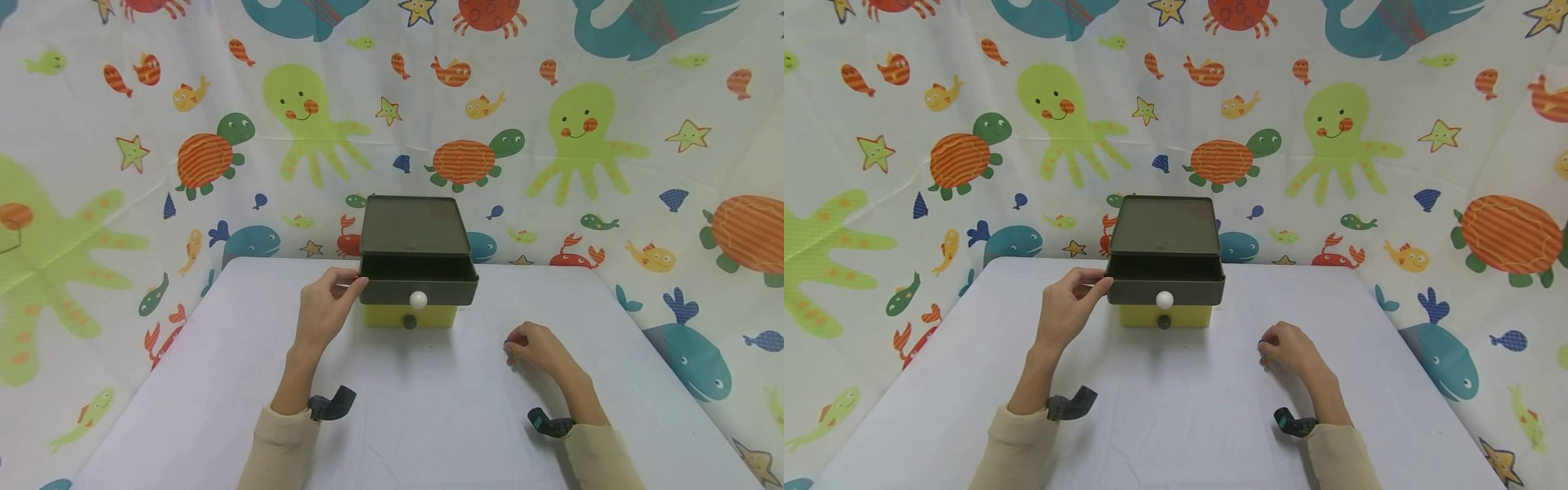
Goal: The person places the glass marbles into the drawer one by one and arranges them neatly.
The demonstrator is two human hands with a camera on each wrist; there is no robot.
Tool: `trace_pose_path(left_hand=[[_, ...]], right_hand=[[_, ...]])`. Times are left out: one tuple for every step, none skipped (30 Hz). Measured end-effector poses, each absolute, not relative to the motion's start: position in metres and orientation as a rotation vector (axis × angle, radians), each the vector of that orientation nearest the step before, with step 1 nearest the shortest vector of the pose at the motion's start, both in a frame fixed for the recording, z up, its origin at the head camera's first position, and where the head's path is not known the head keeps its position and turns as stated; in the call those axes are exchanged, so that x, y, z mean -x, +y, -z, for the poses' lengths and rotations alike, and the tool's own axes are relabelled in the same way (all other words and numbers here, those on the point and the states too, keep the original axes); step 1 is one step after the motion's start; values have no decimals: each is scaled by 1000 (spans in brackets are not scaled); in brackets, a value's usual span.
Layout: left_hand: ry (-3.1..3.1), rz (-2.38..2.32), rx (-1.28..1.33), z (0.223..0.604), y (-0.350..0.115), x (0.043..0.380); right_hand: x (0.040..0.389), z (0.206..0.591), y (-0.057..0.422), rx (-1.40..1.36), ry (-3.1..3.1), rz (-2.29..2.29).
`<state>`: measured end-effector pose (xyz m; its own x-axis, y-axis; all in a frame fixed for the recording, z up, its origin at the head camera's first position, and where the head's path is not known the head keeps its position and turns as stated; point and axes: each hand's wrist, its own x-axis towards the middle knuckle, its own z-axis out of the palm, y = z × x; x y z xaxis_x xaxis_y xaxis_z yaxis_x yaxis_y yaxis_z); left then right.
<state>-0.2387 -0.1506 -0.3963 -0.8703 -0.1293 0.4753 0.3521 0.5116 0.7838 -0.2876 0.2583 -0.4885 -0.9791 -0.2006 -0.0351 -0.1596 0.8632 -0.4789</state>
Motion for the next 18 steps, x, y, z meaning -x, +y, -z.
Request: trace_pose_path(left_hand=[[-2276, 1336, 182, 396, -151, 239], [-2276, 1335, 182, 396, -151, 239], [-2276, 1335, 182, 396, -151, 238], [-2273, 1334, 185, 396, -151, 238], [-2271, 1332, 189, 396, -151, 238], [-2269, 1331, 194, 396, -151, 238], [-2266, 1327, 199, 396, -151, 238], [-2262, 1326, 204, 396, -151, 238], [-2260, 1326, 209, 396, -151, 238], [-2257, 1325, 213, 396, -151, 238], [-2257, 1325, 216, 396, -152, 238], [-2256, 1327, 217, 397, -152, 239], [-2257, 1327, 216, 397, -152, 239], [-2257, 1331, 215, 397, -152, 239], [-2258, 1333, 214, 397, -152, 239], [-2259, 1335, 213, 397, -152, 239], [-2259, 1337, 212, 397, -151, 239], [-2259, 1339, 211, 397, -151, 239]], right_hand=[[288, 488, 258, 288, 2957, 746], [288, 487, 258, 289, 2962, 745], [288, 487, 258, 293, 2968, 741], [288, 486, 258, 295, 2978, 736], [288, 486, 258, 297, 2987, 734], [288, 485, 258, 301, 2994, 732], [288, 485, 258, 303, 3001, 732], [287, 484, 258, 304, 3006, 731], [287, 483, 258, 305, 3012, 730], [288, 483, 258, 305, 3016, 731], [288, 483, 258, 303, 3017, 733], [288, 482, 258, 300, 3017, 733], [288, 482, 258, 295, 3017, 737], [288, 482, 258, 293, 3017, 740], [287, 481, 258, 288, 3017, 745], [287, 481, 258, 284, 3016, 749], [287, 480, 258, 278, 3016, 755], [287, 480, 258, 275, 3015, 761]])
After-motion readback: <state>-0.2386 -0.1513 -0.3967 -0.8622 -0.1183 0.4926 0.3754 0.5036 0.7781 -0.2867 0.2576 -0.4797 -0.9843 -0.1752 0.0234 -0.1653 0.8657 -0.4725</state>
